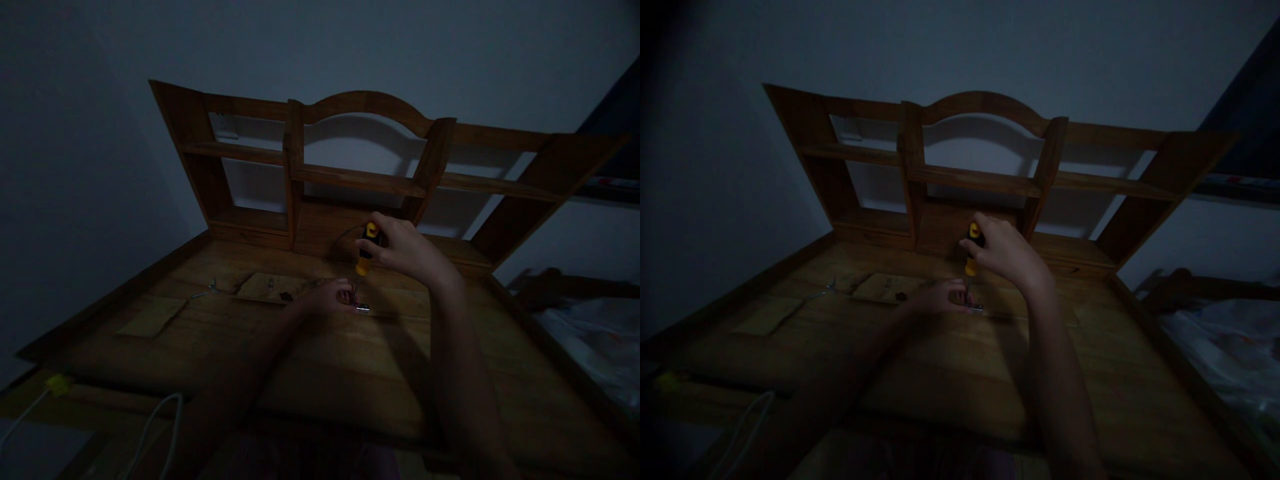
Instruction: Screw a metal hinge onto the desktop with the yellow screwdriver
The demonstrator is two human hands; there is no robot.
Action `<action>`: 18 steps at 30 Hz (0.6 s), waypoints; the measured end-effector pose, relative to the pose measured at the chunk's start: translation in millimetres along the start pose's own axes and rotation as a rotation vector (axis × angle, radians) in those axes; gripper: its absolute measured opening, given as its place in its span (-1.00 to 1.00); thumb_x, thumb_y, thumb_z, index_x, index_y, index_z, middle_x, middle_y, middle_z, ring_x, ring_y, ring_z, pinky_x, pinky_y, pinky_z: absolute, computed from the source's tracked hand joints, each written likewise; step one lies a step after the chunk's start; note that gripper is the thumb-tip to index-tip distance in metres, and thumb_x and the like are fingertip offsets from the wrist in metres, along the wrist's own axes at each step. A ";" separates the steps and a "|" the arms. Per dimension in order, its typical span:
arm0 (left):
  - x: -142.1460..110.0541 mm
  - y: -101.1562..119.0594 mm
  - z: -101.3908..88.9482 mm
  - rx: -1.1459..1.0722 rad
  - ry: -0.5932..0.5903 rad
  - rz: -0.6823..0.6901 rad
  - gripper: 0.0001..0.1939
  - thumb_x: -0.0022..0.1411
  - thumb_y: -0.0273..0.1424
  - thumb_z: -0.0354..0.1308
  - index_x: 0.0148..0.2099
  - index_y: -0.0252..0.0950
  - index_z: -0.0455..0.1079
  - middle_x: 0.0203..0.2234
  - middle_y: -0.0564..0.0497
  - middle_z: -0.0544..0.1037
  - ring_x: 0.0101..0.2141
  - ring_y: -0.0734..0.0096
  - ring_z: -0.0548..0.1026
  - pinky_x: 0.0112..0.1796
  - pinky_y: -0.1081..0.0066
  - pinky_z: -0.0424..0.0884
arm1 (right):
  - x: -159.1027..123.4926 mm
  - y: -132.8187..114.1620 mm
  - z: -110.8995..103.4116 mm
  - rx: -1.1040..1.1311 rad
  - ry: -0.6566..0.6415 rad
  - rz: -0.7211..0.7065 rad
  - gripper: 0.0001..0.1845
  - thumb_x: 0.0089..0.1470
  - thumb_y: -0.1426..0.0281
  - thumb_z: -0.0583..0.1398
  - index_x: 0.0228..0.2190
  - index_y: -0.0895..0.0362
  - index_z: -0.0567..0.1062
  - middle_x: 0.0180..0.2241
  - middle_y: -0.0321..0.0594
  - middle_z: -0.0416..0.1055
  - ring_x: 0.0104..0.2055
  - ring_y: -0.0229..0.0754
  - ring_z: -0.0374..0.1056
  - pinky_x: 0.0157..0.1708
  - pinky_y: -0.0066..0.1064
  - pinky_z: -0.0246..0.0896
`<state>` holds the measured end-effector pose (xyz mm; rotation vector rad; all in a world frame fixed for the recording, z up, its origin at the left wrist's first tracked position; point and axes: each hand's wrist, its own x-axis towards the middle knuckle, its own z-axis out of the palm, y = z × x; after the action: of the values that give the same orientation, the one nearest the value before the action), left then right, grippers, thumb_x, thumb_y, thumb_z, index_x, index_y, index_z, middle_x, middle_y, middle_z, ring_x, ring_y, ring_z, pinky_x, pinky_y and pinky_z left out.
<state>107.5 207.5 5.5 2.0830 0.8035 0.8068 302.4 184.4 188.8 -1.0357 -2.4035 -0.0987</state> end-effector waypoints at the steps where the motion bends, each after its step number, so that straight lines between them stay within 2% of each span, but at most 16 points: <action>1: 0.0 -0.7 0.4 -0.004 0.003 0.001 -0.65 0.15 -0.26 0.37 -0.12 -0.40 0.52 -0.18 -0.12 0.50 -0.22 0.37 0.46 -0.15 0.39 0.40 | 0.2 -0.7 1.3 -0.030 0.012 0.007 -0.72 0.26 0.19 0.21 -0.28 0.15 0.34 -0.34 -0.19 0.42 -0.33 -0.13 0.32 -0.37 -0.34 0.07; 5: -0.3 -1.8 1.4 -0.017 0.021 -0.018 -0.67 0.15 -0.27 0.36 -0.11 -0.38 0.52 -0.19 -0.09 0.50 -0.23 0.39 0.47 -0.18 0.41 0.40 | -0.8 -1.3 4.4 -0.082 0.021 0.038 -0.66 0.27 0.11 0.18 -0.21 0.16 0.39 -0.29 -0.13 0.46 -0.29 -0.07 0.37 -0.34 -0.30 0.11; 7: -0.4 -0.1 0.9 -0.007 0.013 -0.020 -0.68 0.16 -0.26 0.35 -0.12 -0.37 0.52 -0.19 -0.09 0.50 -0.23 0.39 0.47 -0.18 0.41 0.41 | -1.9 0.0 2.8 -0.027 0.011 0.007 -0.58 0.26 0.10 0.18 -0.06 0.18 0.43 -0.14 -0.08 0.49 -0.18 -0.03 0.41 -0.24 -0.28 0.18; 9: -0.3 2.7 -0.1 0.003 -0.007 -0.010 -0.69 0.17 -0.26 0.35 -0.13 -0.37 0.52 -0.18 -0.10 0.51 -0.21 0.37 0.48 -0.14 0.39 0.41 | -2.9 1.3 -0.9 0.063 0.001 -0.032 -0.49 0.26 0.15 0.20 0.13 0.17 0.40 0.03 -0.08 0.45 -0.07 -0.04 0.40 -0.13 -0.30 0.22; 10: -0.2 4.0 -0.6 0.006 -0.015 -0.007 -0.70 0.17 -0.27 0.35 -0.13 -0.37 0.52 -0.18 -0.10 0.51 -0.19 0.36 0.48 -0.13 0.38 0.41 | -3.3 1.6 -3.0 0.104 -0.011 -0.038 -0.45 0.26 0.19 0.20 0.19 0.16 0.36 0.05 -0.11 0.45 -0.06 -0.06 0.41 -0.11 -0.31 0.22; 14: 0.3 5.8 -1.7 0.042 -0.006 -0.007 -0.70 0.17 -0.26 0.35 -0.14 -0.37 0.52 -0.18 -0.10 0.50 -0.18 0.35 0.48 -0.12 0.39 0.40 | -3.8 0.7 -8.2 0.136 -0.069 0.010 -0.46 0.22 0.34 0.20 0.21 0.18 0.37 -0.24 -0.19 0.52 -0.24 -0.12 0.42 -0.25 -0.35 0.21; 18: 0.7 1.6 -1.5 0.068 -0.010 0.013 -0.68 0.15 -0.24 0.37 -0.15 -0.38 0.54 -0.21 -0.10 0.49 -0.22 0.37 0.47 -0.17 0.40 0.40 | -3.1 -0.1 -6.9 0.121 -0.057 0.008 -0.54 0.24 0.33 0.20 0.14 0.18 0.39 -0.23 -0.19 0.50 -0.27 -0.16 0.40 -0.26 -0.37 0.20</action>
<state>107.3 207.8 7.7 2.1528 0.8231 0.7848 307.1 180.5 193.2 -1.0050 -2.4230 0.0786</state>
